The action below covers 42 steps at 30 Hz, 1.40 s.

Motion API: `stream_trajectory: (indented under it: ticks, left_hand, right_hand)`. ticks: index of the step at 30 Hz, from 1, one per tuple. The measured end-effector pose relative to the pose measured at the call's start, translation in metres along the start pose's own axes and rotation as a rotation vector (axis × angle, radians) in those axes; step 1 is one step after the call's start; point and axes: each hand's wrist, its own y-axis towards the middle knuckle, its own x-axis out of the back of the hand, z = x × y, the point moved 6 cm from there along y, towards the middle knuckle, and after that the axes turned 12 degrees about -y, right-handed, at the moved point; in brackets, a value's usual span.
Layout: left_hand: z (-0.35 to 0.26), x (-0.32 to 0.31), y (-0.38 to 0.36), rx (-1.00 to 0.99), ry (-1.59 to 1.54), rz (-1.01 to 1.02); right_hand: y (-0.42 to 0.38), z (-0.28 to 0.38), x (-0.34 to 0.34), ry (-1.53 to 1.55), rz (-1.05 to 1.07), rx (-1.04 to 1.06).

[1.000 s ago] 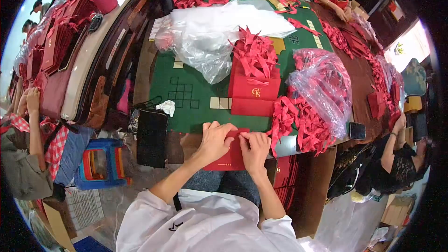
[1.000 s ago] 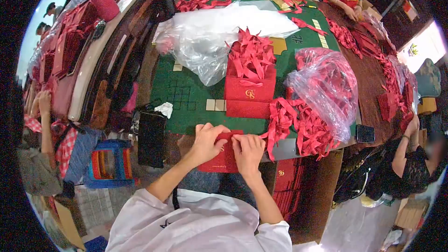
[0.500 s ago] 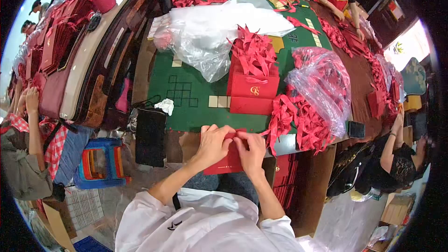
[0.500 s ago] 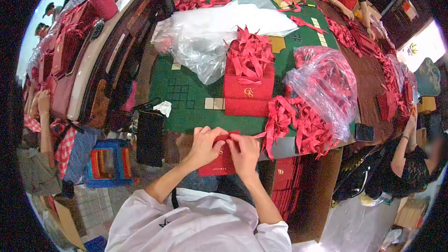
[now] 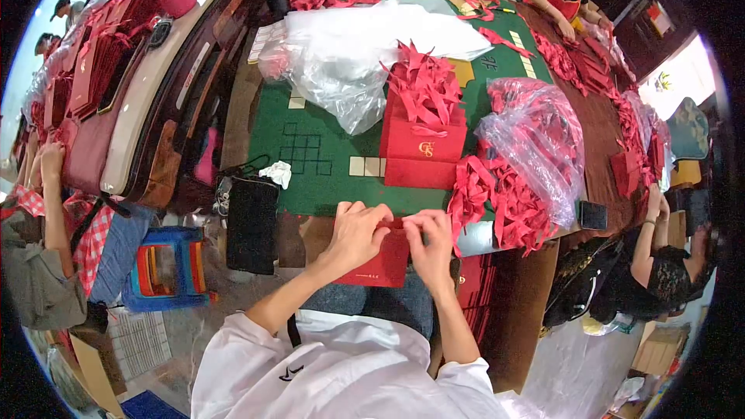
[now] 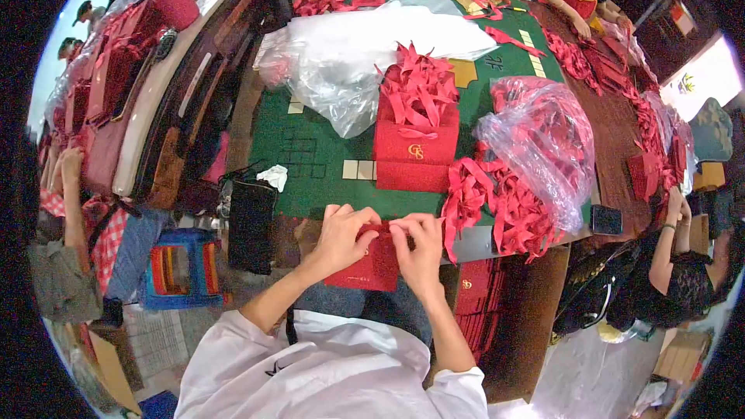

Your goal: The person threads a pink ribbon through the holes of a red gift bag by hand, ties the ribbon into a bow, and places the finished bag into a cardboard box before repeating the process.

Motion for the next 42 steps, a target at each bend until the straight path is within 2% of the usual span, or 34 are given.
stream_trajectory:
  ticks: [2, 4, 6, 7, 9, 10, 13, 17, 20, 22, 25, 27, 29, 30, 32, 36, 37, 39, 42]
  left_hand:
    - [-0.012, 0.002, -0.002, -0.054, 0.065, -0.005]
    - [-0.020, 0.001, -0.002, -0.121, 0.129, -0.012]
    - [-0.028, -0.001, -0.006, -0.235, 0.224, -0.058]
    - [-0.027, -0.002, -0.007, -0.238, 0.224, -0.058]
    - [-0.034, -0.002, -0.009, -0.373, 0.198, -0.088]
    - [-0.036, -0.002, -0.008, -0.380, 0.193, -0.083]
    - [-0.039, -0.005, -0.006, -0.426, 0.207, -0.038]
    - [-0.035, 0.000, 0.001, -0.402, 0.199, -0.034]
    - [-0.031, 0.003, 0.004, -0.351, 0.104, 0.011]
    - [-0.030, 0.000, 0.003, -0.321, 0.060, 0.056]
    - [-0.030, -0.002, 0.002, -0.291, 0.068, 0.050]
    - [-0.020, 0.003, 0.004, -0.178, -0.003, 0.021]
    - [-0.012, 0.010, 0.006, -0.123, 0.002, 0.006]
    - [-0.007, 0.013, 0.008, -0.069, 0.004, -0.007]
    - [0.001, 0.015, 0.011, -0.059, 0.023, -0.047]
    - [0.006, 0.016, 0.020, -0.037, 0.011, -0.074]
    - [0.009, 0.015, 0.023, -0.029, 0.033, -0.105]
    - [0.017, 0.010, 0.027, -0.048, 0.063, -0.147]
    - [0.025, 0.000, 0.031, -0.100, 0.088, -0.198]
  right_hand:
    - [0.008, -0.009, 0.005, 0.030, 0.021, -0.036]
    - [0.014, -0.013, -0.005, 0.064, 0.336, 0.014]
    - [0.017, -0.015, -0.003, 0.047, 0.354, 0.026]
    - [0.017, -0.021, -0.008, 0.113, 0.472, 0.009]
    - [0.018, -0.030, -0.018, 0.251, 0.659, -0.031]
    - [0.021, -0.033, -0.018, 0.247, 0.652, -0.038]
    - [0.023, -0.037, -0.025, 0.495, 0.694, -0.116]
    - [0.020, -0.038, -0.035, 0.520, 0.657, -0.167]
    - [0.022, -0.041, -0.038, 0.485, 0.546, -0.231]
    - [0.028, -0.054, -0.034, 0.386, 0.329, -0.281]
    - [0.028, -0.057, -0.029, 0.328, 0.276, -0.310]
    - [0.028, -0.057, -0.017, 0.266, 0.238, -0.312]
    - [0.028, -0.049, 0.005, 0.149, 0.180, -0.148]
    - [0.027, -0.048, 0.015, 0.152, 0.184, -0.145]
    - [0.021, -0.031, 0.030, -0.182, 0.204, 0.132]
    - [0.011, -0.040, 0.036, -0.412, 0.180, 0.177]
    - [0.011, -0.040, 0.036, -0.412, 0.179, 0.178]
    - [0.012, -0.046, 0.038, -0.274, 0.161, 0.015]
    - [0.014, -0.040, 0.038, -0.198, 0.161, -0.075]
